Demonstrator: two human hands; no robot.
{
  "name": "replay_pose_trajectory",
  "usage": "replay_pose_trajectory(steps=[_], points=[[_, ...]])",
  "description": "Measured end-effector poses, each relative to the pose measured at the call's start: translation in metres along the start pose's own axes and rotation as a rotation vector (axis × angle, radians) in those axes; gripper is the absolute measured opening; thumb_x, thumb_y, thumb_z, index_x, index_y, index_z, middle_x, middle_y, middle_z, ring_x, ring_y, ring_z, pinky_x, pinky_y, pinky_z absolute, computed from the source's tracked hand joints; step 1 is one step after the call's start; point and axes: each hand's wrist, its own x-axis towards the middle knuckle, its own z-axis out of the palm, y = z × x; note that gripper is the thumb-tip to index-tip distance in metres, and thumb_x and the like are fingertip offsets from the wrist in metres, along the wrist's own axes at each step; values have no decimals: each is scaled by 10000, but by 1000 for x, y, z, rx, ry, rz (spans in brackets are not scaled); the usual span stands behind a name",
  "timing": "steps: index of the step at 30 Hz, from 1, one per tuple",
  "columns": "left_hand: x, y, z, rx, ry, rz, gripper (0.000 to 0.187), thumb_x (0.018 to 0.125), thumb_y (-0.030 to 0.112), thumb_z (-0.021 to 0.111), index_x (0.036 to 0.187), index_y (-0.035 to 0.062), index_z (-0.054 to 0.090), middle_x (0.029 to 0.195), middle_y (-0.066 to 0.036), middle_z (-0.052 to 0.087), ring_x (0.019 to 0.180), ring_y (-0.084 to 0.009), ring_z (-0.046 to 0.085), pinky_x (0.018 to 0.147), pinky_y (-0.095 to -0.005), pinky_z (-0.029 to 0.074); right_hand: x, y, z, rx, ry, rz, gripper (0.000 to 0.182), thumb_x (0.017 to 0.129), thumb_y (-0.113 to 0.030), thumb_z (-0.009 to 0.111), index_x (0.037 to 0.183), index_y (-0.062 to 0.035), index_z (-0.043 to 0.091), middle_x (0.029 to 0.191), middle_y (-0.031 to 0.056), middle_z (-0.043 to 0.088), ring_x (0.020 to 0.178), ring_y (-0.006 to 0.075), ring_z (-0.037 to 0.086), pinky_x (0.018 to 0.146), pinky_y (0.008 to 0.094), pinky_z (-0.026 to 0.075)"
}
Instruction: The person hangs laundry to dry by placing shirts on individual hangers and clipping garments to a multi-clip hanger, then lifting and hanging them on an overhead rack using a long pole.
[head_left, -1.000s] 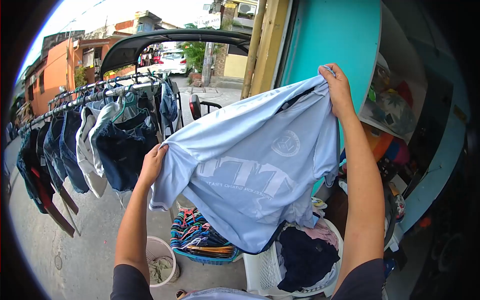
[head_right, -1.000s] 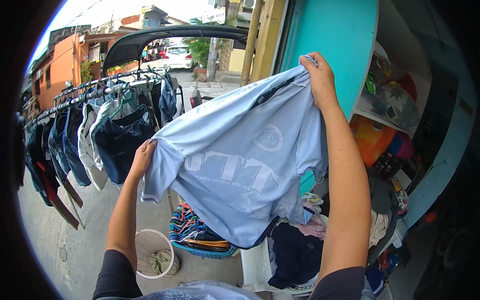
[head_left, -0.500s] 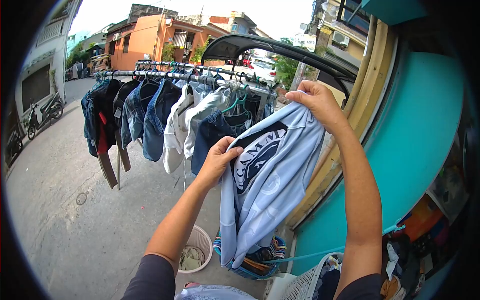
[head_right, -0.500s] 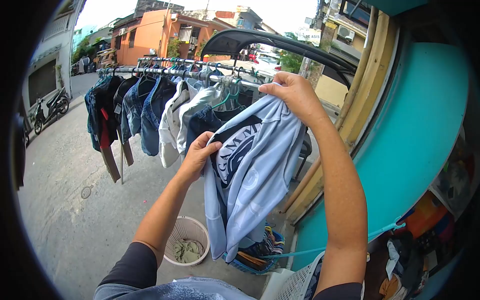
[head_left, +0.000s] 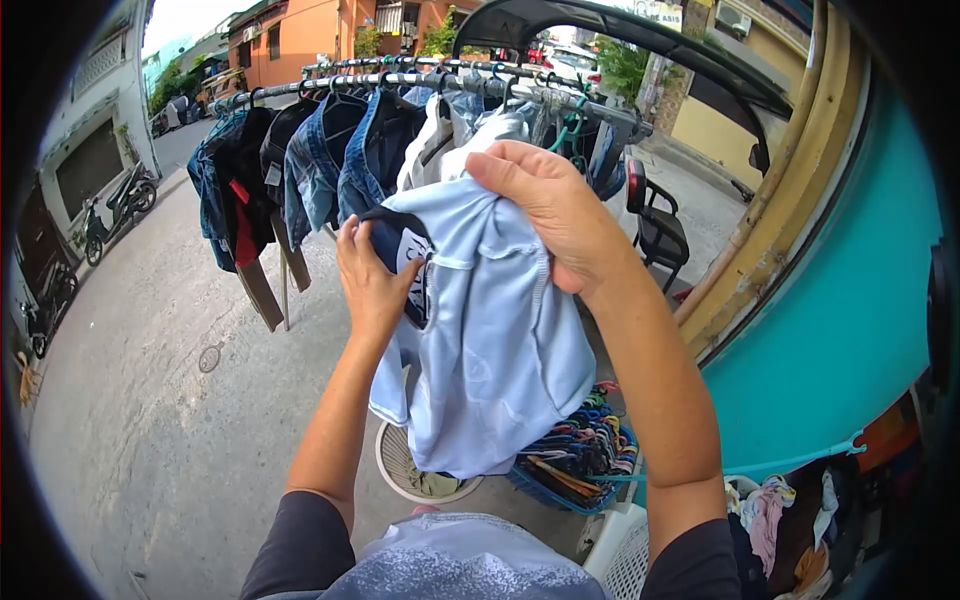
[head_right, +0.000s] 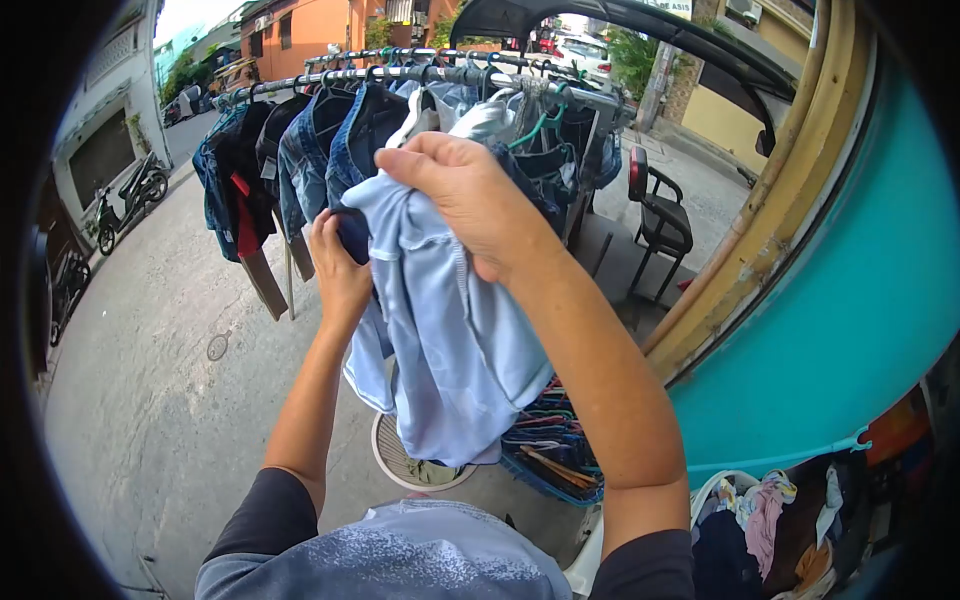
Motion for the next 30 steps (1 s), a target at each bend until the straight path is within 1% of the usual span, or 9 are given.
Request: replay_pose_trajectory(steps=[6, 8, 9, 12, 16, 18, 20, 25, 30], points=[[-80, -135, 1, -1133, 4, -735, 397, 895, 310, 379, 1204, 63, 341, 1037, -67, 465, 954, -164, 463, 838, -306, 395, -48, 107, 52, -277, 92, -94, 158, 848, -165, 529, 783, -21, 521, 668, -24, 515, 623, 24, 447, 558, 180, 367], [-113, -182, -25, 227, -224, -111, 425, 790, 87, 495, 1200, 77, 381, 1327, -177, 265, 1203, -340, 300, 959, -394, 315, -62, 136, 36, -316, 272, -75, 176, 831, -167, 541, 769, -6, 510, 638, 20, 514, 604, 56, 444, 550, 216, 372], [-119, -194, -37, 391, -277, 214, 458, 715, -16, 512, 1155, 89, 439, 1317, -169, 283, 1177, -359, 321, 949, -402, 327, -70, 164, 18, -265, 378, -60, 192, 811, -168, 558, 754, 7, 501, 618, 67, 525, 585, 87, 457, 540, 251, 387], [-127, -162, -74, 319, -800, 390, 169, 678, -51, 500, 818, 32, 543, 1288, -136, 349, 1162, -334, 355, 946, -379, 337, -95, 238, -47, -132, 786, -11, 193, 823, -180, 541, 736, -14, 499, 588, 1, 449, 558, 73, 387, 505, 234, 341], [-138, -148, -90, 366, -1119, 487, 228, 703, -13, 490, 892, 90, 564, 1253, -75, 397, 1097, -282, 433, 874, -354, 409, -143, 316, -111, -201, 1007, 189, 231, 804, -215, 555, 712, -13, 495, 562, 23, 447, 527, 99, 394, 495, 266, 339], [-139, -145, -89, 339, -1180, 186, 255, 704, -24, 485, 921, 86, 561, 1232, -72, 412, 1043, -262, 474, 826, -343, 442, -161, 347, -117, -356, 1010, 375, 251, 775, -241, 579, 711, -10, 506, 578, 71, 490, 534, 158, 453, 511, 299, 360], [-144, -146, -84, 373, -1142, 237, 306, 699, -60, 456, 965, 64, 544, 1187, -82, 443, 998, -264, 498, 784, -344, 459, -179, 375, -120, -529, 938, 452, 230, 743, -234, 590, 724, -12, 534, 687, 124, 555, 663, 266, 540, 568, 363, 396], [-160, -113, -72, 459, -1115, 104, 350, 659, -128, 412, 952, 28, 523, 1050, -113, 512, 957, -298, 500, 766, -367, 444, -252, 443, -136, -601, 672, 509, 164, 737, -200, 583, 748, -37, 561, 742, 125, 582, 712, 277, 557, 634, 367, 427], [-131, -78, -66, 616, -971, 133, 420, 621, -137, 430, 1008, 6, 511, 1104, -139, 497, 1006, -316, 473, 830, -369, 415, -373, 458, -166, -674, 562, 993, 91, 725, -137, 568, 779, -66, 588, 788, 125, 608, 748, 282, 581, 676, 337, 448]])
